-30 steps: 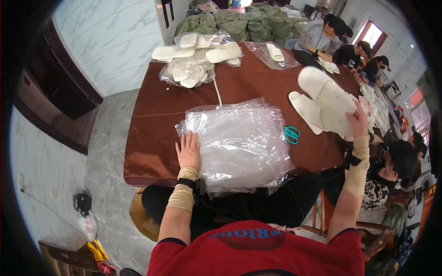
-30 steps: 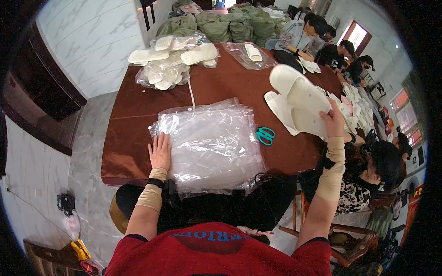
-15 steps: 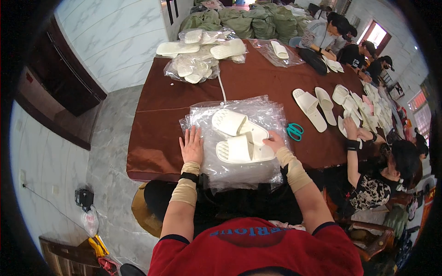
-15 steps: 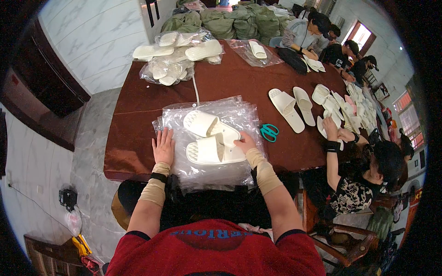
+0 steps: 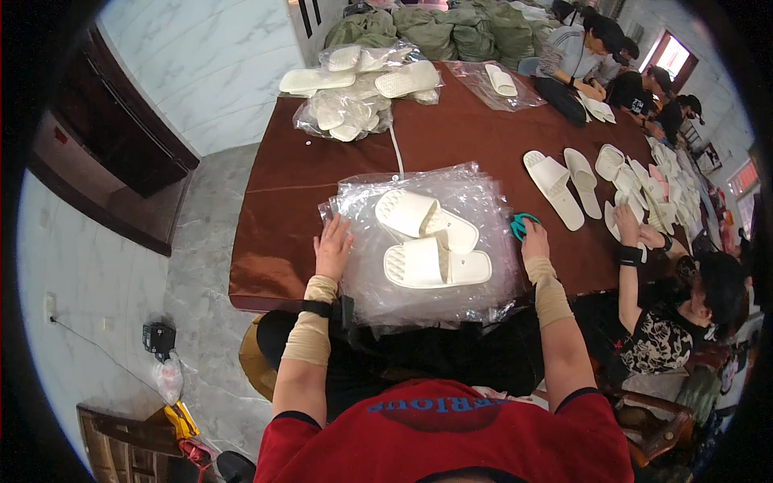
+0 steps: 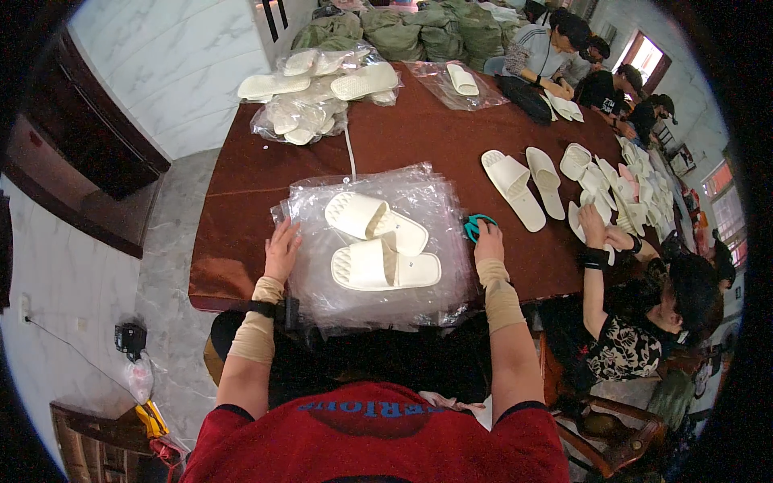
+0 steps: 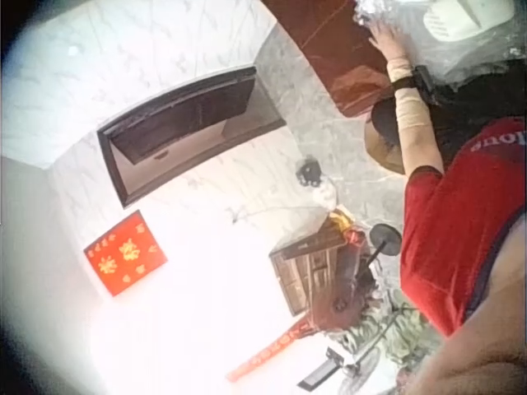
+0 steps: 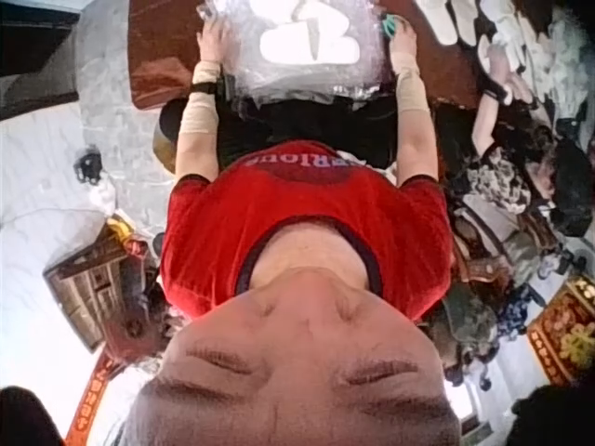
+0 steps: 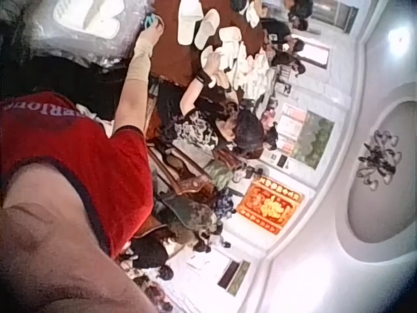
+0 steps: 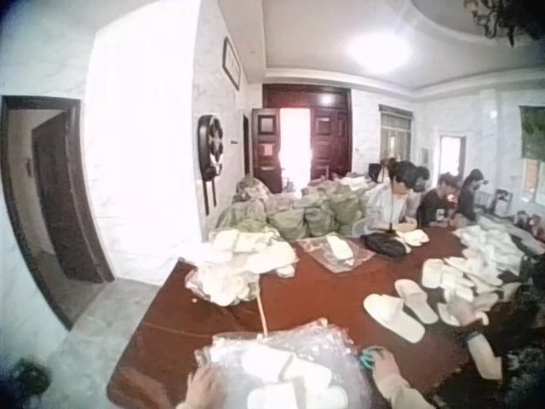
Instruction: Assembling and checking white slippers at a production table.
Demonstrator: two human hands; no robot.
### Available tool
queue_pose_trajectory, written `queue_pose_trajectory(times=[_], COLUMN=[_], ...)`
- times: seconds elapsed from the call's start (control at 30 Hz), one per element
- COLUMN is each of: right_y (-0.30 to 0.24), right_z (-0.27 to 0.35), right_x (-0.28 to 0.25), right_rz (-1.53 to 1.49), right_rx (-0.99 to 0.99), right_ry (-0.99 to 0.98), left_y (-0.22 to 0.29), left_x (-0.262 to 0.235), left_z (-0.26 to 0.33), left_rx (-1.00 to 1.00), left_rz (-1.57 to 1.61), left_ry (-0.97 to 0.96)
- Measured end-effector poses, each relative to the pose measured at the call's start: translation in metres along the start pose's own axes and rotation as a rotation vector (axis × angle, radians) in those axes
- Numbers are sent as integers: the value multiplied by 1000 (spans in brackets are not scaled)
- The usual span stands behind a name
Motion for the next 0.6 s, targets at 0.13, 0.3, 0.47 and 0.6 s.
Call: queue_pose_trajectory(times=[0.13,0.3,0.47,0.6], right_y=[-28,0,19,-70], right_z=[-2,-7,18,54], right_x=[1,1,-12,-37], right_rz=[49,0,-949,-1564], right_rx=[60,114,403,416], right_ry=[-146,-166,-163,-319], left_y=[35,104,94,87], left_x=[-21,10,28,21], left_z=[8,18,10,18], left_rx=[266,506,462,433], left_rz=[156,221,96,86], left_ry=[-3,-123,-122,-79])
Point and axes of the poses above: each hand's wrist, its own z-axis away from the middle knuckle, its own x-axis out of the palm, y = z × x, the point moved 7 cm from there along -z, towards the middle knuckle, and after that the axes turned 2 degrees about -z, right-handed, at the moved point
